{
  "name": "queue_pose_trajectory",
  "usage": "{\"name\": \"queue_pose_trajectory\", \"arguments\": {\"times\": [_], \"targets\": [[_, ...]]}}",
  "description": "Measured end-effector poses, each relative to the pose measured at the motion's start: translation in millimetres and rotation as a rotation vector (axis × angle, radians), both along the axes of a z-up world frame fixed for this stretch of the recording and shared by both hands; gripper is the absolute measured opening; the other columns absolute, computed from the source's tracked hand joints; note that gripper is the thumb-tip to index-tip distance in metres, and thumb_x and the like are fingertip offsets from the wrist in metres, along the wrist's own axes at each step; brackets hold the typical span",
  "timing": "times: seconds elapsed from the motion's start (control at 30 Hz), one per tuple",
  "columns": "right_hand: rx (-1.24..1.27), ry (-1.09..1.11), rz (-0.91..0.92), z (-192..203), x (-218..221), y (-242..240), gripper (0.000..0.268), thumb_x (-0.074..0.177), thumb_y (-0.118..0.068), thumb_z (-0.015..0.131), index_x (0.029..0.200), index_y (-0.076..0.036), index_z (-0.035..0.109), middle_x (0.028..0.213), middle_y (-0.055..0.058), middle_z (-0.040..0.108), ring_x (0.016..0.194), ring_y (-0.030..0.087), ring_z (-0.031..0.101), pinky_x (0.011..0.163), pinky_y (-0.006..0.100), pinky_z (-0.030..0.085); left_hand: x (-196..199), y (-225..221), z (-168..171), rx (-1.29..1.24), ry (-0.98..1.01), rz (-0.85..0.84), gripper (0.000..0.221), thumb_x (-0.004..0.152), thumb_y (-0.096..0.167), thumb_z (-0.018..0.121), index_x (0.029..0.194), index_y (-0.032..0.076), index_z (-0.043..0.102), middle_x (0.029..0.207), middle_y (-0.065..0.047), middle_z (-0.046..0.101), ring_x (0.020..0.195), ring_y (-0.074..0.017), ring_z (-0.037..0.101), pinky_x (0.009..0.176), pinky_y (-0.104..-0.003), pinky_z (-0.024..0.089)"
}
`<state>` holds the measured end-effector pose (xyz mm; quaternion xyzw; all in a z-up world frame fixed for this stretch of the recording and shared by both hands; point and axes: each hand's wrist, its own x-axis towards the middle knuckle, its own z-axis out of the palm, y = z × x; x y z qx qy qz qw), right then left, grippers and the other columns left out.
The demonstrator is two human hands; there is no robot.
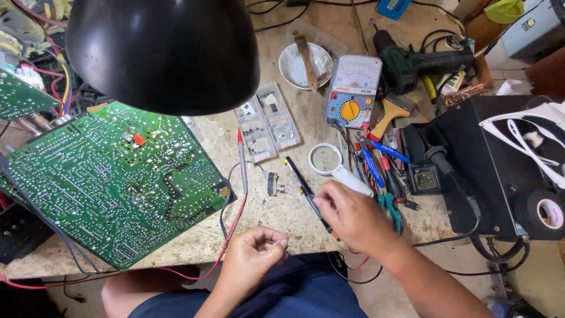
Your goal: Testing and inspecting electronic components on a television circuit board using a magnifying glass and multimeter probes.
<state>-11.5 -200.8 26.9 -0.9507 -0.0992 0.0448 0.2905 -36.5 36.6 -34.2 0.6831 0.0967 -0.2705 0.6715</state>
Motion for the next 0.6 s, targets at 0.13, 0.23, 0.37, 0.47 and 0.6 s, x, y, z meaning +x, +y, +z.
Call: {"name": "queue_pose_trajectory", "arguments": {"times": [0.13,0.23,0.37,0.47,0.6], "targets": [[0.342,0.103,0.148,-5,-11,26,0.036,0.102,-0.027,0.054,0.125,-0.004,0.070,0.120,0.013,0.075,0.113,0.026,0.071,0.097,0.038,0.052,1,-2,1,-0.056,0.065,0.042,0.004,0.086,0.000,0.077,0.083,-0.003,0.077,0.065,-0.014,0.076,0.056,-0.0154,0.070,0.057,-0.024,0.057],[0.517,0.127,0.146,-11,-19,37,0.014,0.095,-0.017,0.069,0.100,-0.008,0.078,0.093,0.005,0.077,0.087,0.016,0.073,0.079,0.029,0.056,0,-2,1,-0.058,0.092,0.068,0.004,0.085,0.000,0.079,0.083,-0.002,0.076,0.067,-0.012,0.075,0.058,-0.0156,0.072,0.058,-0.025,0.057],[0.476,0.161,0.137,-13,-21,36,0.018,0.103,-0.021,0.055,0.092,-0.010,0.064,0.084,0.004,0.065,0.079,0.019,0.063,0.073,0.032,0.049,-4,-1,-6,0.036,0.000,0.031,0.003,0.079,-0.001,0.081,0.079,0.000,0.078,0.062,-0.010,0.077,0.055,-0.0104,0.067,0.054,-0.023,0.052],[0.389,0.113,-0.097,-7,-14,8,0.023,0.105,-0.026,0.045,0.093,-0.013,0.060,0.083,0.001,0.070,0.076,0.017,0.068,0.069,0.032,0.052,-9,6,-29,-0.008,-0.042,0.045,0.003,0.079,-0.002,0.080,0.080,-0.002,0.077,0.061,-0.013,0.077,0.052,-0.0143,0.067,0.053,-0.025,0.053],[0.112,-0.194,-0.380,-5,-11,-61,0.031,0.105,-0.030,0.047,0.105,-0.009,0.071,0.088,0.005,0.080,0.082,0.021,0.079,0.066,0.034,0.060,-11,14,-51,-0.128,0.018,0.182,0.009,0.085,-0.002,0.076,0.091,-0.009,0.077,0.074,-0.023,0.080,0.069,-0.0256,0.077,0.062,-0.037,0.067]]}}
